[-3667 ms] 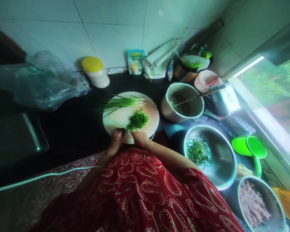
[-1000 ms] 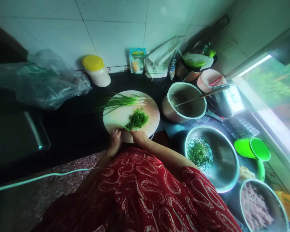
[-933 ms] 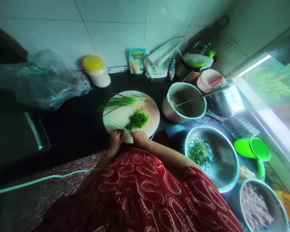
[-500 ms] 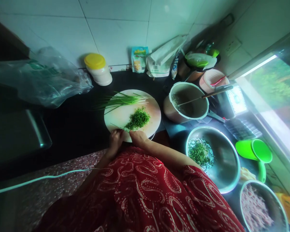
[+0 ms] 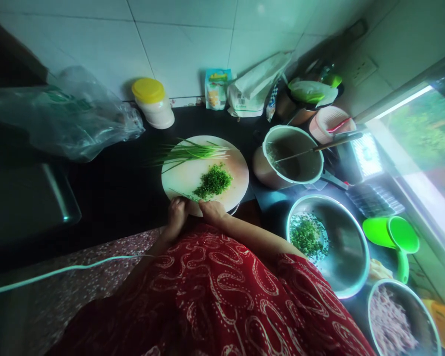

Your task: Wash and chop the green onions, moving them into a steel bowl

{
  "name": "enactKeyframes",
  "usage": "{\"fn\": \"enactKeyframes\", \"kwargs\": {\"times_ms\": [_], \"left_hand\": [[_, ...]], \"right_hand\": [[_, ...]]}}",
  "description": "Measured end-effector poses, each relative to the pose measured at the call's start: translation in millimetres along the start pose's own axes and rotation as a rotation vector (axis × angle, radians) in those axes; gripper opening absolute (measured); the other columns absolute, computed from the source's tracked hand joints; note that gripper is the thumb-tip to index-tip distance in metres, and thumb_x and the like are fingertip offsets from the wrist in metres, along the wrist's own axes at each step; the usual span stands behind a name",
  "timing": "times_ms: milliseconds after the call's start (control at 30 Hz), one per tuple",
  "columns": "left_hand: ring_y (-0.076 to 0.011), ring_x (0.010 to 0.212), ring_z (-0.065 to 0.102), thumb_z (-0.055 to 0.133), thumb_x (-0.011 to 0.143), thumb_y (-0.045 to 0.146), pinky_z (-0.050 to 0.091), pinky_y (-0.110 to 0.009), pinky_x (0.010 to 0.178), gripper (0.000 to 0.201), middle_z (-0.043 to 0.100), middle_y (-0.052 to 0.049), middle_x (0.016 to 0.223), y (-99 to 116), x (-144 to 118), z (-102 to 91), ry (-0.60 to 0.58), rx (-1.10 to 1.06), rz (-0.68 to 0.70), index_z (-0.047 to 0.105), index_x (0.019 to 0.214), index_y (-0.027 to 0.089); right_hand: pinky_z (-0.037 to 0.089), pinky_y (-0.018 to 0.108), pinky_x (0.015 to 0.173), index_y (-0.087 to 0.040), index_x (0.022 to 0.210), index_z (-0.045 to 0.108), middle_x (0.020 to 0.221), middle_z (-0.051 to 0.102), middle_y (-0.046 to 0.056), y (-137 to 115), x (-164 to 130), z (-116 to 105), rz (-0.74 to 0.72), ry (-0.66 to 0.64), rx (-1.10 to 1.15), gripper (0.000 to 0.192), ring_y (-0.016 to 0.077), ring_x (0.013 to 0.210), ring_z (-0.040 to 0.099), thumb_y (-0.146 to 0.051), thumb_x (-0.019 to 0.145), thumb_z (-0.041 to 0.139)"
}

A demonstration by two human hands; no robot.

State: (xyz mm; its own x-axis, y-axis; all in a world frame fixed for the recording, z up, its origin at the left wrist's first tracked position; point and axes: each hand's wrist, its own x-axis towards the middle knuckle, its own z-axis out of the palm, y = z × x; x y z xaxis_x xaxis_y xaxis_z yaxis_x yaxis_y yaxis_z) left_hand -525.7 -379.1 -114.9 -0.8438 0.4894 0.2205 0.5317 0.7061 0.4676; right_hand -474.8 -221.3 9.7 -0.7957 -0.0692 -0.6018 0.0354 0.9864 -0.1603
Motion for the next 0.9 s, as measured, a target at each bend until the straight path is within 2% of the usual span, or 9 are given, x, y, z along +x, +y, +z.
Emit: {"fn": "enactKeyframes", "kwargs": {"times_ms": [167, 267, 433, 567, 700, 900], "left_hand": [[-0.0229, 0.085, 0.060, 0.043, 0.089, 0.014, 0.049, -0.035, 0.081, 0.025, 0.066, -0.010, 0.086, -2, -2, -0.9, 0.046, -0.018, -0.038, 0.067, 0.095, 0.018], [-0.0236, 0.086, 0.060, 0.045, 0.090, 0.018, 0.049, -0.037, 0.084, 0.022, 0.066, -0.010, 0.086, -4, -3, 1.9, 0.058, -0.014, -0.016, 0.068, 0.090, 0.018], [-0.0237, 0.085, 0.060, 0.042, 0.089, 0.014, 0.048, -0.038, 0.083, 0.025, 0.066, -0.010, 0.082, -7, -3, 5.3, 0.040, 0.004, -0.023, 0.067, 0.086, 0.018], [-0.0234, 0.083, 0.060, 0.044, 0.091, 0.020, 0.049, -0.036, 0.078, 0.023, 0.065, -0.010, 0.081, -9, -6, 2.7, 0.098, -0.024, -0.078, 0.066, 0.087, 0.018], [-0.0238, 0.083, 0.059, 0.041, 0.092, 0.020, 0.048, -0.036, 0.078, 0.025, 0.064, -0.011, 0.081, -9, -7, 0.4, 0.108, -0.042, -0.112, 0.065, 0.083, 0.018], [-0.0221, 0.083, 0.058, 0.039, 0.094, 0.022, 0.047, -0.035, 0.079, 0.026, 0.065, -0.009, 0.086, -10, -8, -9.5, 0.181, -0.096, -0.170, 0.064, 0.093, 0.019]], "right_hand": [[0.050, 0.033, 0.077, -0.016, 0.123, 0.048, 0.101, 0.071, 0.013, 1, -2, -2, -0.015, 0.020, -0.013, 0.033, 0.0254, 0.095, 0.068, -0.016, 0.090, 0.041], [0.050, 0.033, 0.076, -0.015, 0.123, 0.048, 0.101, 0.070, 0.015, -1, -1, -1, -0.030, 0.009, -0.024, 0.033, 0.0259, 0.095, 0.068, -0.015, 0.091, 0.039], [0.050, 0.033, 0.075, -0.015, 0.122, 0.048, 0.100, 0.071, 0.014, 1, 1, 2, -0.021, 0.023, -0.022, 0.032, 0.0261, 0.095, 0.068, -0.016, 0.091, 0.040], [0.049, 0.032, 0.075, -0.016, 0.122, 0.048, 0.100, 0.071, 0.014, 0, 0, 0, -0.037, 0.017, -0.020, 0.032, 0.0253, 0.095, 0.068, -0.017, 0.090, 0.042], [0.049, 0.032, 0.075, -0.016, 0.123, 0.047, 0.101, 0.070, 0.014, -2, 2, 0, -0.036, -0.002, -0.024, 0.033, 0.0256, 0.096, 0.068, -0.020, 0.090, 0.044], [0.049, 0.031, 0.074, -0.016, 0.119, 0.049, 0.098, 0.071, 0.013, 0, 0, -2, -0.053, 0.040, -0.024, 0.030, 0.0249, 0.094, 0.068, -0.016, 0.091, 0.040]]}}
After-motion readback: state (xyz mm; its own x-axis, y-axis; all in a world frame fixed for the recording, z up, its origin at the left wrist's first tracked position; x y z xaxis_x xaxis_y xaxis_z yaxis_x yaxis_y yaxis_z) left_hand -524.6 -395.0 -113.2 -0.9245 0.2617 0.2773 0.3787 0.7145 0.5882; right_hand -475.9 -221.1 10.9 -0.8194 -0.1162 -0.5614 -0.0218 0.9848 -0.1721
